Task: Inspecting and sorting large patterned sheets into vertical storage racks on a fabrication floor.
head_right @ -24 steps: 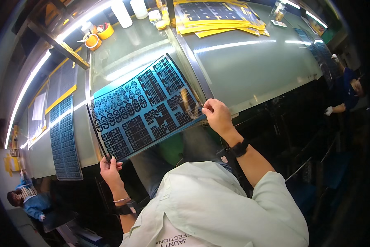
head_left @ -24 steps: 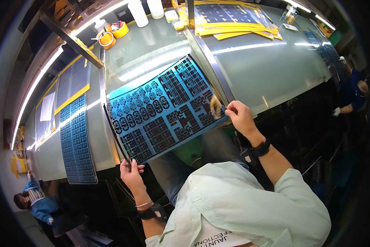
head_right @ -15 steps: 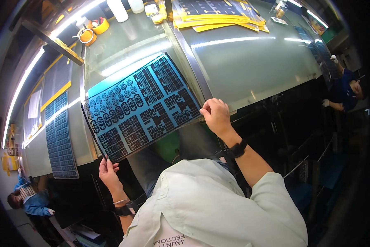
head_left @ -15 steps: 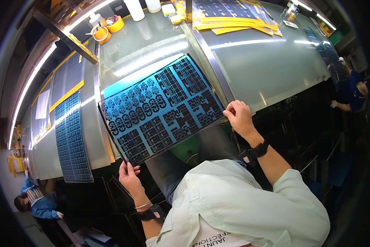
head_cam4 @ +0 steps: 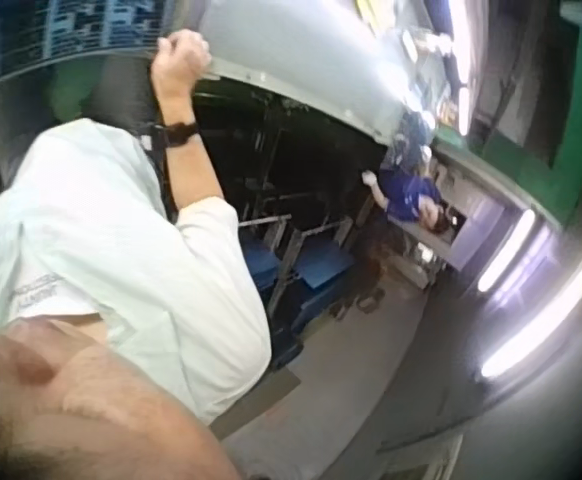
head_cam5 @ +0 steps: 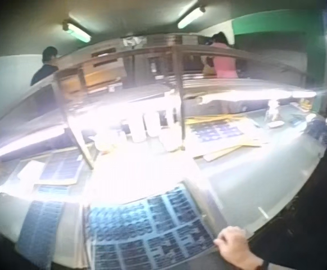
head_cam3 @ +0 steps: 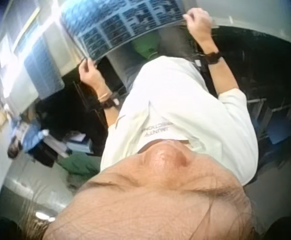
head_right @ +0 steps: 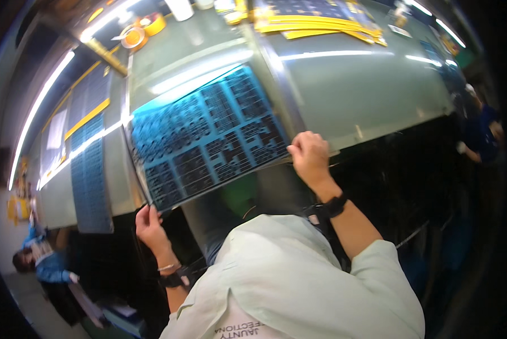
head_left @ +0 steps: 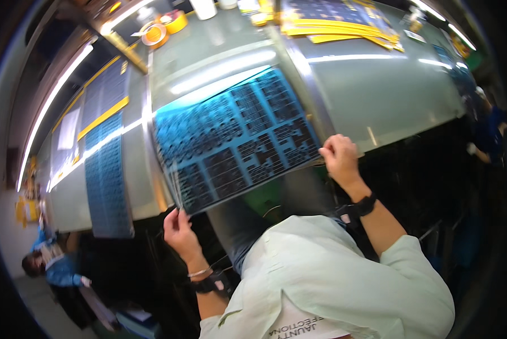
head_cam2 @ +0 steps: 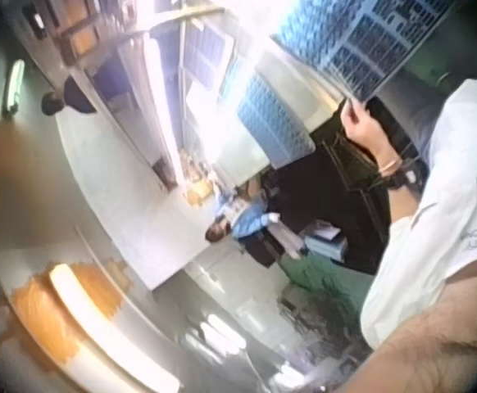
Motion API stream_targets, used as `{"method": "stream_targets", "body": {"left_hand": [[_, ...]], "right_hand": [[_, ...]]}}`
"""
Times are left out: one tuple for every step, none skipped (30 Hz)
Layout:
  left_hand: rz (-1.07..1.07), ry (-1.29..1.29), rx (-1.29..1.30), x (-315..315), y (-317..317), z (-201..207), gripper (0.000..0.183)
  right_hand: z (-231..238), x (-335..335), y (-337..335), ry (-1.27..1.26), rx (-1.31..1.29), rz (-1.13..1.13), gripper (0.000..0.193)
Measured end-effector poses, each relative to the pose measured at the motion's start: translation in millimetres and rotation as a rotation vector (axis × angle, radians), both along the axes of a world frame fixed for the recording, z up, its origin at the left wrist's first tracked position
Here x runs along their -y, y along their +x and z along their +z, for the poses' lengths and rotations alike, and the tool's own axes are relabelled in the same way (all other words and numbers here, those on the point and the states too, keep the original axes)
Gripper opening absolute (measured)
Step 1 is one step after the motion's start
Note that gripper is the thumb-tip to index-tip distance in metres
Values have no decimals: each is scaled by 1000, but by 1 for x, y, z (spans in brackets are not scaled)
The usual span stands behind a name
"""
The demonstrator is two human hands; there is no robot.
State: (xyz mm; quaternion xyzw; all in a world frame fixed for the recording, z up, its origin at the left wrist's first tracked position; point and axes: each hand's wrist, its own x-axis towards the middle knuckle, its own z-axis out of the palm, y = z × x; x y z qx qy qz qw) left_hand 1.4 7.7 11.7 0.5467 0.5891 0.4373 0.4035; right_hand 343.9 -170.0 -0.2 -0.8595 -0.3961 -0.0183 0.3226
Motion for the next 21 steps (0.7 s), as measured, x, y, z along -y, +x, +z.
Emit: {"method": "stream_targets", "body": {"left_hand": [[-21, 102, -57, -5, -1, -5, 12], [-54, 263, -165, -11, -6, -15, 10], [-61, 309, -239, -11, -1, -13, 8], [-51, 302, -200, -11, -3, -13, 9], [-17, 256, -172, -9, -5, -20, 9], [-11, 265, -138, -8, -7, -28, 10], [-11, 271, -105, -6, -7, -33, 10], [13, 280, -114, -4, -10, -37, 11], [25, 284, -115, -2, -9, -38, 11], [34, 281, -135, -2, -11, -43, 12], [43, 283, -142, 0, -14, -44, 12], [48, 280, -169, -1, -13, -45, 12], [53, 277, -196, -1, -13, -46, 13], [51, 293, -226, -1, -13, -46, 13], [53, 292, -228, 0, -11, -47, 13], [71, 277, -210, 1, -9, -47, 12], [90, 262, -192, 1, -8, -47, 11], [88, 261, -190, 1, -6, -48, 11], [81, 221, -133, 2, -3, -47, 18], [73, 182, -75, 2, 0, -45, 24], [59, 142, -15, 2, 4, -45, 30]], "right_hand": [[2, 0, -1, 8, 26, 3, 15], [2, 1, 0, 8, 18, 10, 16], [4, 6, 1, -2, 24, -3, 16], [9, 7, -1, -4, 20, 2, 16], [10, 6, -4, -2, 13, 6, 16], [14, 6, -3, -4, 13, 16, 16], [10, 6, -1, -11, 19, 21, 17], [10, 3, -3, -2, -4, 28, 17], [12, 2, -4, 1, -21, 23, 17], [14, 2, -6, -5, -21, 25, 17], [14, 1, -8, -2, -26, 36, 17], [12, 1, -7, -6, -31, 28, 17], [11, 1, -7, -10, -36, 21, 17], [11, 0, -7, -8, -38, 22, 16], [11, 0, -7, -8, -39, 24, 16], [12, -1, -7, -13, -30, 21, 17], [12, -1, -6, -17, -19, 18, 17], [12, 0, -5, -19, -17, 16, 17], [12, 1, -3, -30, -13, 23, 16], [13, 1, -2, -40, -7, 28, 16], [14, 3, -2, -40, 1, 20, 16]]}}
